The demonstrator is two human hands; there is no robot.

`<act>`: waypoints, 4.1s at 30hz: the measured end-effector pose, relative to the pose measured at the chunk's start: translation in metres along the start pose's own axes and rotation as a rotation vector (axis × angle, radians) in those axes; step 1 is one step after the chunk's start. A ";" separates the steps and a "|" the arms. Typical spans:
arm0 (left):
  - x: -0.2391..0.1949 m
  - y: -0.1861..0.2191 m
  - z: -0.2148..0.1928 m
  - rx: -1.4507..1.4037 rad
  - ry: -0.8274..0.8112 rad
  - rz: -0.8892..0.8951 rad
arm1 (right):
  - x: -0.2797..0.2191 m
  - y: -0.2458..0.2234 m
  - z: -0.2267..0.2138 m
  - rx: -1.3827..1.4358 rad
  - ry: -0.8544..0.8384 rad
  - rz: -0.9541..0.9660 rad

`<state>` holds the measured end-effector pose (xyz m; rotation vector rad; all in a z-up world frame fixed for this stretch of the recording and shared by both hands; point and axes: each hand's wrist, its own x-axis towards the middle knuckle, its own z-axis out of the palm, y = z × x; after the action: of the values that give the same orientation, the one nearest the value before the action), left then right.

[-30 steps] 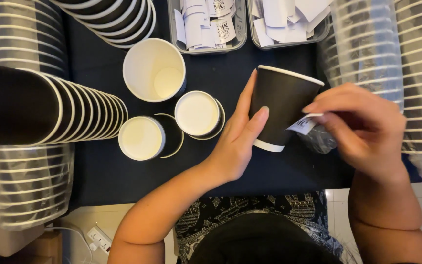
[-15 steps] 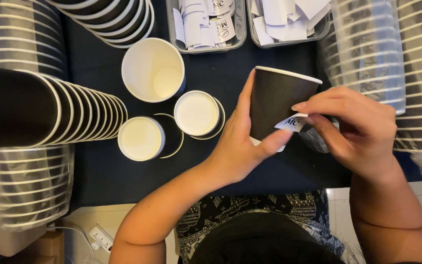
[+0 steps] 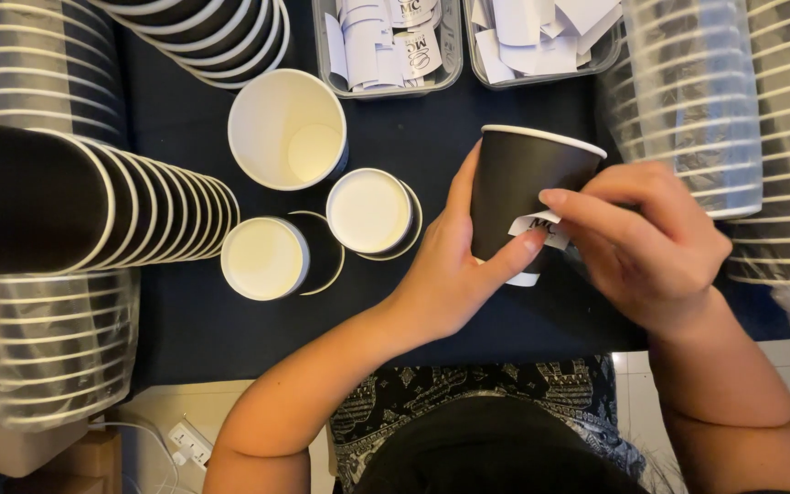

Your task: Peeling adhesive labels from a backing and applying them to disposable coffee cups.

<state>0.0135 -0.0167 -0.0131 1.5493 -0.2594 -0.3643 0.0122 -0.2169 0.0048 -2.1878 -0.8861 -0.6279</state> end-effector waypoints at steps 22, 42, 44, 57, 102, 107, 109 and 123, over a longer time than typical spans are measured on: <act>-0.005 -0.001 0.008 0.074 -0.162 0.016 | -0.023 0.036 0.008 -0.078 0.452 -0.100; -0.012 -0.001 0.000 -0.245 -0.031 0.194 | -0.001 0.019 0.011 0.122 0.374 0.195; -0.014 0.000 -0.004 -0.052 -0.042 0.325 | 0.000 0.020 0.012 0.478 0.153 0.291; -0.018 -0.009 -0.008 0.150 0.156 0.465 | 0.058 -0.025 -0.016 0.365 -0.017 0.222; -0.003 -0.052 0.011 0.658 0.341 0.747 | 0.145 0.164 0.154 -0.745 -0.501 0.018; -0.001 -0.052 0.009 0.582 0.349 0.757 | 0.144 0.176 0.183 -1.006 -0.559 -0.195; 0.002 -0.051 0.009 0.550 0.361 0.773 | 0.140 0.189 0.192 -0.981 -0.471 -0.277; 0.014 -0.099 0.014 0.963 0.118 0.358 | 0.143 0.180 0.150 -0.740 -0.393 -0.087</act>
<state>0.0149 -0.0333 -0.1124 2.3970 -0.6726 0.1819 0.2645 -0.1430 -0.0753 -3.0247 -1.0656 -0.6456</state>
